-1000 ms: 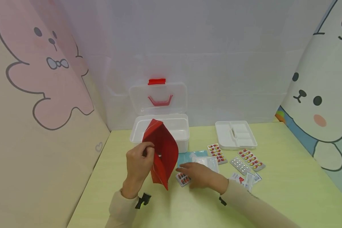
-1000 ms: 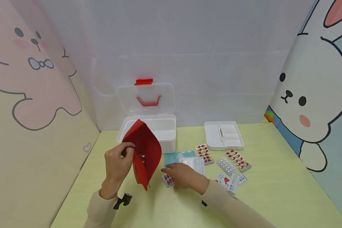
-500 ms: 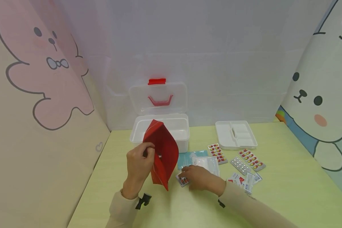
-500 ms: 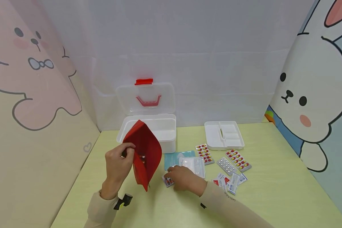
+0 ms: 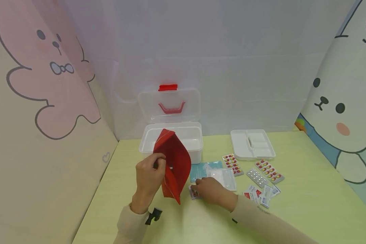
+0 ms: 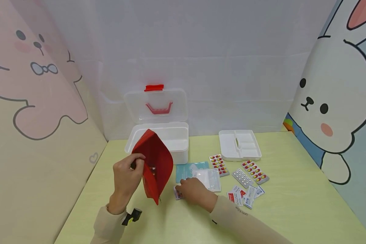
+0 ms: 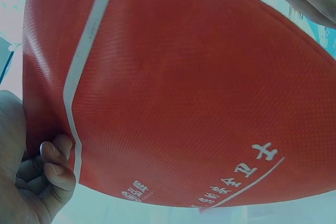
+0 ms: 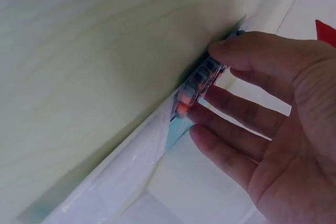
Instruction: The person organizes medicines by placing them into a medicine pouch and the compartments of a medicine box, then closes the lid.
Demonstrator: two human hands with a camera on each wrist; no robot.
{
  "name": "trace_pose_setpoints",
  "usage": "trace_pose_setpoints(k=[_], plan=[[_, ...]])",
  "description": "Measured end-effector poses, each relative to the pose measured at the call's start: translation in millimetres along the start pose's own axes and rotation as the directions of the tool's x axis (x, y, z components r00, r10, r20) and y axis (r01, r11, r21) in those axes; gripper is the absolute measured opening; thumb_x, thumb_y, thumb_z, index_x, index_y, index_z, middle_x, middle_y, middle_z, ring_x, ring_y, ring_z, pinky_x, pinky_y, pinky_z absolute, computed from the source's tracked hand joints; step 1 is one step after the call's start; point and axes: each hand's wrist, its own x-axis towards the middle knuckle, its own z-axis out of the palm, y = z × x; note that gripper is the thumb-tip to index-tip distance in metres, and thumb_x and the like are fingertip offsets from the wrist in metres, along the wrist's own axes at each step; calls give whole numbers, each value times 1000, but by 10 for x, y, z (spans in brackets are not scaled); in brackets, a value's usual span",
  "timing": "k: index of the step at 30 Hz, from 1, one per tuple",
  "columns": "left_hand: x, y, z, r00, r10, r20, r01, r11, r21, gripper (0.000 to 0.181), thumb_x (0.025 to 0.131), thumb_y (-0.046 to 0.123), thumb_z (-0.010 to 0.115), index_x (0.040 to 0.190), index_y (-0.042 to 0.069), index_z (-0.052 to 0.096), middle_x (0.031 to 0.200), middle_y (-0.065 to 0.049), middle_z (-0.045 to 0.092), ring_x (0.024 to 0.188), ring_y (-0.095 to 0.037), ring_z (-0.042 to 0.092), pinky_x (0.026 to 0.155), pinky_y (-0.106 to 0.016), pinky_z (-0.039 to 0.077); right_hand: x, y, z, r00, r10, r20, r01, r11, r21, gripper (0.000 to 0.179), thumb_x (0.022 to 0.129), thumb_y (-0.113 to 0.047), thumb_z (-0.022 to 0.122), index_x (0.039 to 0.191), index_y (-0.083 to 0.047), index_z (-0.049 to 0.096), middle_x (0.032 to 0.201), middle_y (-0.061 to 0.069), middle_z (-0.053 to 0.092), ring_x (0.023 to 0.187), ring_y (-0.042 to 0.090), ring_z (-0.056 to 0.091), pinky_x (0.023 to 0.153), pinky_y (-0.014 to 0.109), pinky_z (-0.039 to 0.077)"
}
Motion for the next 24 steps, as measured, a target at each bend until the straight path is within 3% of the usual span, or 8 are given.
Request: trace_pose_setpoints(k=[4,9,17,24], plan=[[-7,1,-1,1000,-4,-2,4,1000,2,19,79,-6,54,75,4,69,61,-4,62,50,-6,46,47,-18,37,24,-60,-10,999,23,28,-22,1000,-15,20,84,-17,74,101,-23,67,81,0,63,64,13,54,54,24,44],[-13,10,-8,1000,-1,-7,1,1000,5,19,78,-7,54,75,4,69,60,-3,62,50,-6,46,47,-18,37,19,-94,20,998,38,45,-39,999,19,18,86,-17,73,102,-22,65,85,0,63,68,13,54,59,23,46],[-29,14,-25,1000,-5,3,5,1000,10,18,79,-5,54,75,4,69,61,-4,63,50,-6,46,47,-18,38,8,-109,88,996,25,-88,-28,999,-36,17,87,-11,70,101,-19,65,77,2,62,62,15,56,53,25,44],[-23,33,-55,1000,-4,-11,4,1000,11,18,79,-4,54,75,4,69,61,-4,63,50,-6,46,47,-18,38,5,-89,93,993,59,-106,-60,998,-5,20,87,-9,69,103,-19,64,74,2,63,57,15,55,49,26,44]])
